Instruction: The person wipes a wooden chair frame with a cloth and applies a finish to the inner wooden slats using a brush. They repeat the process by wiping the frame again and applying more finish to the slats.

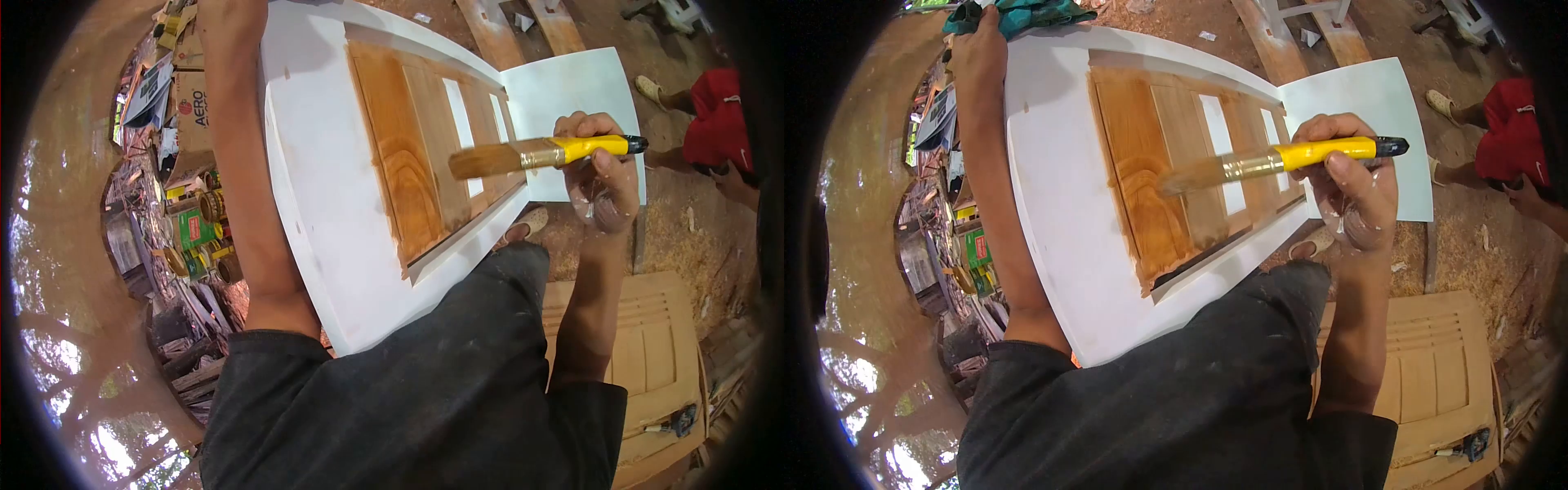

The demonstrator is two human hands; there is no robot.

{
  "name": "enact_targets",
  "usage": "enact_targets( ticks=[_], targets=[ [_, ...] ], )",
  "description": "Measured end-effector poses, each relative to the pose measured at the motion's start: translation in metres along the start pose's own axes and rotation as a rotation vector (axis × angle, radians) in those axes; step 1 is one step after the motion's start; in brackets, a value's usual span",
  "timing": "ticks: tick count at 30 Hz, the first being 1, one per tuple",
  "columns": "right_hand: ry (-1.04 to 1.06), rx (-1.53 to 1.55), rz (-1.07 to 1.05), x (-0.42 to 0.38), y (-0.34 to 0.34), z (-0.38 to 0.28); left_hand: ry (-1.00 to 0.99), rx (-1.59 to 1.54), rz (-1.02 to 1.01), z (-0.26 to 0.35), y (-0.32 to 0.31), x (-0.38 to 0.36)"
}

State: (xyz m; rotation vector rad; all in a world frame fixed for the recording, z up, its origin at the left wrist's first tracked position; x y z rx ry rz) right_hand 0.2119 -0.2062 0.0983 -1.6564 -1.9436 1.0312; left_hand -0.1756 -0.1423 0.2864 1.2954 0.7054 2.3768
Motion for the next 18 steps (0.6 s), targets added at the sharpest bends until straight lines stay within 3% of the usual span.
enact_targets(
  ticks=[2,6,9,13,15,17,18],
  targets=[
    [0.024,-0.141,0.049,-0.003,-0.007,-0.012,-0.040,0.027,0.033,0.018,0.008,-0.008],
    [0.186,-0.758,0.127,-0.037,-0.028,-0.040,-0.039,-0.010,0.027,0.015,0.004,-0.003],
    [0.390,-0.796,0.045,-0.052,-0.046,-0.049,-0.035,-0.024,0.023,0.012,0.002,-0.003],
    [0.032,-0.561,0.280,-0.051,-0.014,-0.034,-0.033,-0.048,0.024,0.012,0.002,-0.001],
    [0.188,-0.492,0.131,-0.060,-0.022,-0.030,-0.036,-0.056,0.026,0.011,0.004,-0.001],
    [0.192,-0.463,0.054,-0.075,-0.026,-0.013,-0.040,-0.069,0.025,0.012,0.003,0.000],
    [0.241,-0.584,0.082,-0.084,-0.026,-0.011,-0.041,-0.073,0.023,0.012,0.002,0.000]
  ],
)
Point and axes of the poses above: each hand's wrist, its own x-axis towards the middle knuckle, its own y-axis out of the back of the hand, z = x × y, the point moved 9 cm from there along x, towards the middle knuckle, and after that the axes turned 15 degrees about z, right-handed, at the moved point
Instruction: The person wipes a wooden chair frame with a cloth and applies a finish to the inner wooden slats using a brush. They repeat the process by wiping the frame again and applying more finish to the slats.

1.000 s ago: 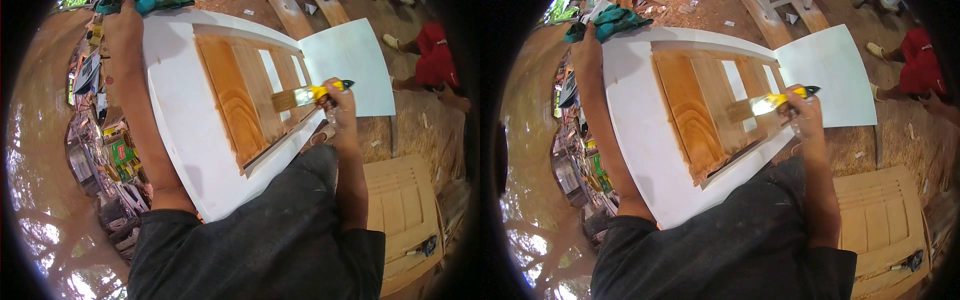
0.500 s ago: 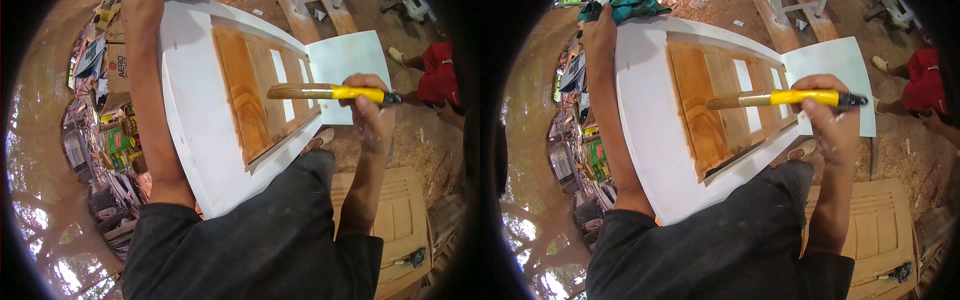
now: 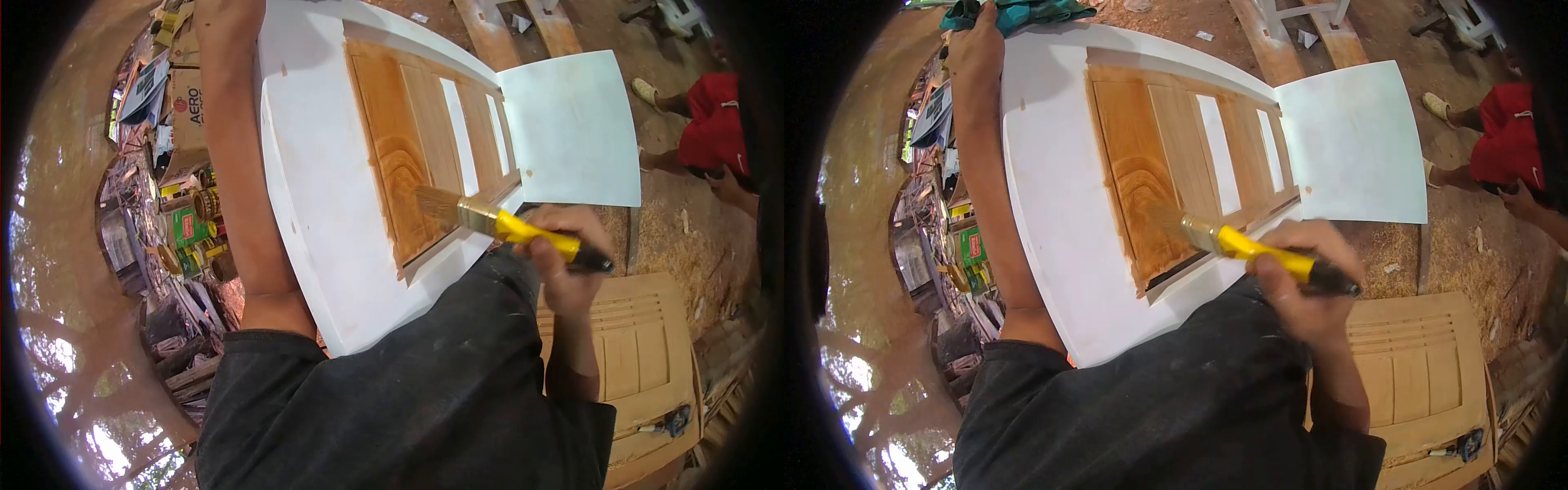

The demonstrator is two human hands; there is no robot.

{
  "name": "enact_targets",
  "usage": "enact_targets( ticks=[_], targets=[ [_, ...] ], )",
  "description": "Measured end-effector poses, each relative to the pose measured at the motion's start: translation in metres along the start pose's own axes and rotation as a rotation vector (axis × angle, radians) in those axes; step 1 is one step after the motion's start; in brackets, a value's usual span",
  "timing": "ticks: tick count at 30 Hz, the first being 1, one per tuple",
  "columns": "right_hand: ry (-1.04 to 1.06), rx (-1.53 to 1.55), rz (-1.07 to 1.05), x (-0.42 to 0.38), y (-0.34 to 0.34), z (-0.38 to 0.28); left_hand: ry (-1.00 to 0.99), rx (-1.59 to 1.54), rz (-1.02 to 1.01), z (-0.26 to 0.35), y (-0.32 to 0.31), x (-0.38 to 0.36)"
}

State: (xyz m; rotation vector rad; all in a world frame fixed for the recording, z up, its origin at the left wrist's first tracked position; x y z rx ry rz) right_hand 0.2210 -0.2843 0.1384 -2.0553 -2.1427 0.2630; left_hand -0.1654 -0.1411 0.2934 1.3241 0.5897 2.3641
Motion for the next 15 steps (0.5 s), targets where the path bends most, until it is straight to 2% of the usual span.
enact_targets(
  ticks=[1,3,6,12,15],
  targets=[
    [0.018,-0.078,0.005,-0.008,-0.002,0.000,-0.001,-0.004,0.000,0.000,0.000,0.001],
    [-0.041,-0.004,0.085,-0.022,-0.004,0.004,-0.001,-0.015,-0.003,-0.001,0.002,0.001],
    [-0.047,-0.014,-0.003,-0.034,-0.012,0.011,0.005,-0.022,-0.005,-0.004,0.002,0.001],
    [-0.042,-0.013,-0.045,-0.037,-0.019,0.008,0.007,-0.038,-0.012,-0.007,0.003,0.002],
    [0.049,-0.009,0.001,-0.033,-0.016,-0.002,0.007,-0.046,-0.015,-0.007,0.002,0.001]
  ],
)
Point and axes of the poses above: each hand's wrist, its own x-axis towards the middle knuckle, its own y-axis out of the back of the hand, z = x × y, the point moved 9 cm from there along x, towards the middle knuckle, and after that the axes turned 15 degrees about z, right-handed, at the moved point
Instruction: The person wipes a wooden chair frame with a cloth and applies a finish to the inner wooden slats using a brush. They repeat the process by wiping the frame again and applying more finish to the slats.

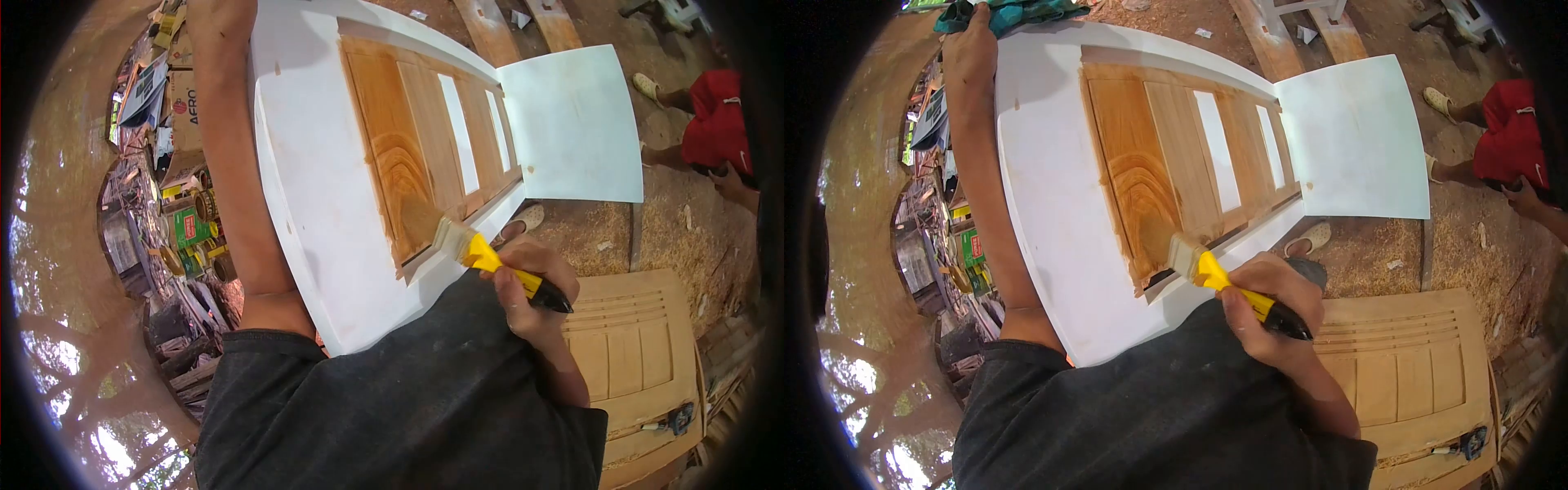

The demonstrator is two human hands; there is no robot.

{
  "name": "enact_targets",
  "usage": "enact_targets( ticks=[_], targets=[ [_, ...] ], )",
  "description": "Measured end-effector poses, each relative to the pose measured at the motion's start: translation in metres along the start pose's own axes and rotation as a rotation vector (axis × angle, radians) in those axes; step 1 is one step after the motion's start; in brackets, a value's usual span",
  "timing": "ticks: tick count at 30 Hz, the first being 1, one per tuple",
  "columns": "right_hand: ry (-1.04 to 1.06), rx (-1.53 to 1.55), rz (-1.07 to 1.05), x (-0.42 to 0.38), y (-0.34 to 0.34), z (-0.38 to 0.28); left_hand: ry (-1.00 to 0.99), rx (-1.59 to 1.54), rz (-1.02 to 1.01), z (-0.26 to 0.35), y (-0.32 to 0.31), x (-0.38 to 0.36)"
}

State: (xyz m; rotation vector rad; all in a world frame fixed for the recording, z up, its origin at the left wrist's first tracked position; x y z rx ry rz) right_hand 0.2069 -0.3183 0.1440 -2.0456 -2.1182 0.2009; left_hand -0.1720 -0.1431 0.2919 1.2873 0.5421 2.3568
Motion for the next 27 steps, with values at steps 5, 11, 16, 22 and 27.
enact_targets(
  ticks=[5,11,16,22,27],
  targets=[
    [-0.037,-0.040,-0.079,-0.001,-0.005,0.002,-0.004,-0.011,-0.002,0.002,-0.002,0.000],
    [-0.048,-0.090,-0.087,-0.001,-0.004,-0.005,-0.020,-0.042,-0.004,0.005,-0.007,0.001],
    [-0.332,0.150,0.066,0.032,0.030,0.003,-0.022,-0.067,0.002,0.005,-0.009,0.002],
    [-0.364,0.048,-0.283,0.074,-0.002,0.006,-0.042,-0.054,0.010,0.010,-0.008,0.003],
    [-0.304,0.106,-0.274,0.093,-0.017,-0.002,-0.053,-0.050,0.020,0.010,-0.005,0.000]
  ],
)
Point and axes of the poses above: each hand's wrist, its own x-axis towards the middle knuckle, its own y-axis out of the back of the hand, z = x × y, the point moved 9 cm from there along x, towards the middle knuckle, and after that the axes turned 15 degrees about z, right-handed, at the moved point
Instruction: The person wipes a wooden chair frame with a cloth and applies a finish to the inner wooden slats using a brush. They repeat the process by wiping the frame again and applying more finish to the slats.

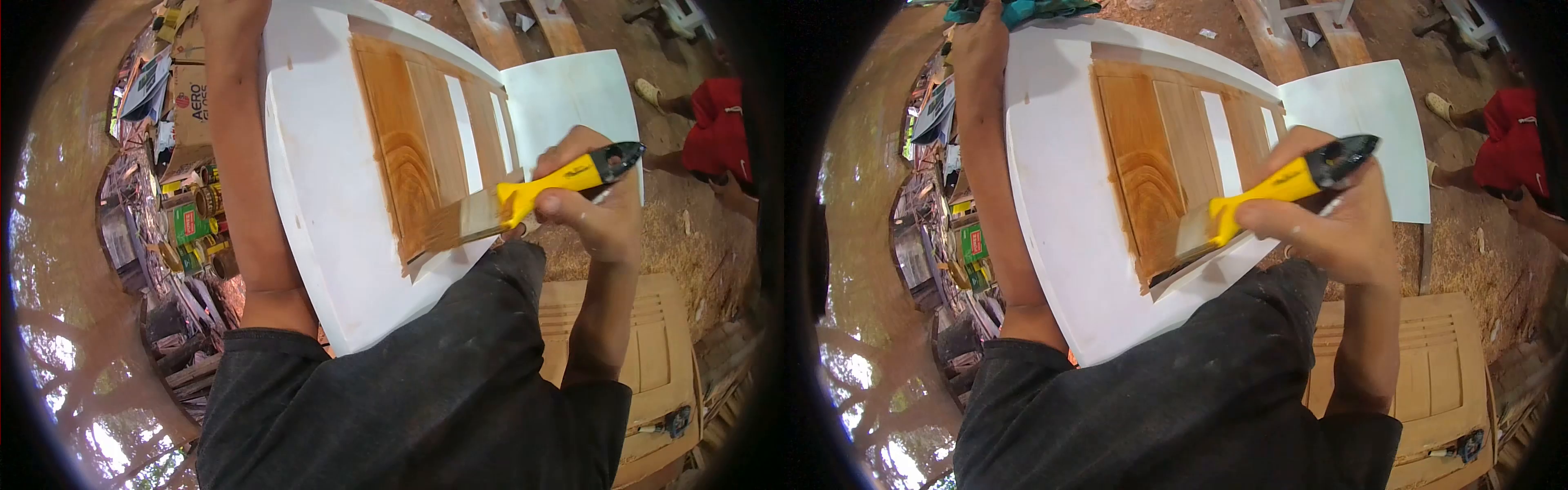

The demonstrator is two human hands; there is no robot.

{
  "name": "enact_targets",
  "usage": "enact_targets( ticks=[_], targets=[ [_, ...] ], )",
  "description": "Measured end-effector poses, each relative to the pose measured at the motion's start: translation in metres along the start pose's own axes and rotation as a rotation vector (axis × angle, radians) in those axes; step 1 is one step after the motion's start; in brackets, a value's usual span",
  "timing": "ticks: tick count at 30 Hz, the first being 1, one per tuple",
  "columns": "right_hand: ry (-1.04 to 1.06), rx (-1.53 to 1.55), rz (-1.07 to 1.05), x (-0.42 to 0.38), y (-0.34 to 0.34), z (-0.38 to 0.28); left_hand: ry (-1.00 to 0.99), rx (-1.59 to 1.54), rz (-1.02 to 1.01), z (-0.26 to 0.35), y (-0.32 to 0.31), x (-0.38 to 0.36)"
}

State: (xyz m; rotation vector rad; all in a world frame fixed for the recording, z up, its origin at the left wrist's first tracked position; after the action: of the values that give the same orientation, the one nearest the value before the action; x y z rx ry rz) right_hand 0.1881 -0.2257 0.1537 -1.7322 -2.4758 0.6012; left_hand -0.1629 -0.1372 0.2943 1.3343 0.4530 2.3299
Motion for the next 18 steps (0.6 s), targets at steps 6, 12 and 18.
enact_targets(
  ticks=[6,12,18],
  targets=[
    [0.130,-0.246,-0.157,0.016,-0.041,-0.002,0.002,-0.001,0.010,-0.001,0.004,-0.002],
    [0.348,-0.336,-0.241,0.031,-0.062,-0.011,-0.001,0.010,0.008,-0.001,0.000,0.000],
    [0.355,-0.245,-0.246,0.034,-0.066,-0.010,-0.006,0.033,0.010,-0.003,0.000,0.000]
  ],
)
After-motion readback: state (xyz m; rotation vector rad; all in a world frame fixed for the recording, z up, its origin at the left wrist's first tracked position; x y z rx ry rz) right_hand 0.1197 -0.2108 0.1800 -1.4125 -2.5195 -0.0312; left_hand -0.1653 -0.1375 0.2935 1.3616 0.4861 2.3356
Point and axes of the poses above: each hand's wrist, its own x-axis towards the middle knuckle, its own y-axis out of the back of the hand, z = x × y, the point moved 9 cm from there along x, towards the middle knuckle, and after that the axes turned 15 degrees about z, right-handed, at the moved point
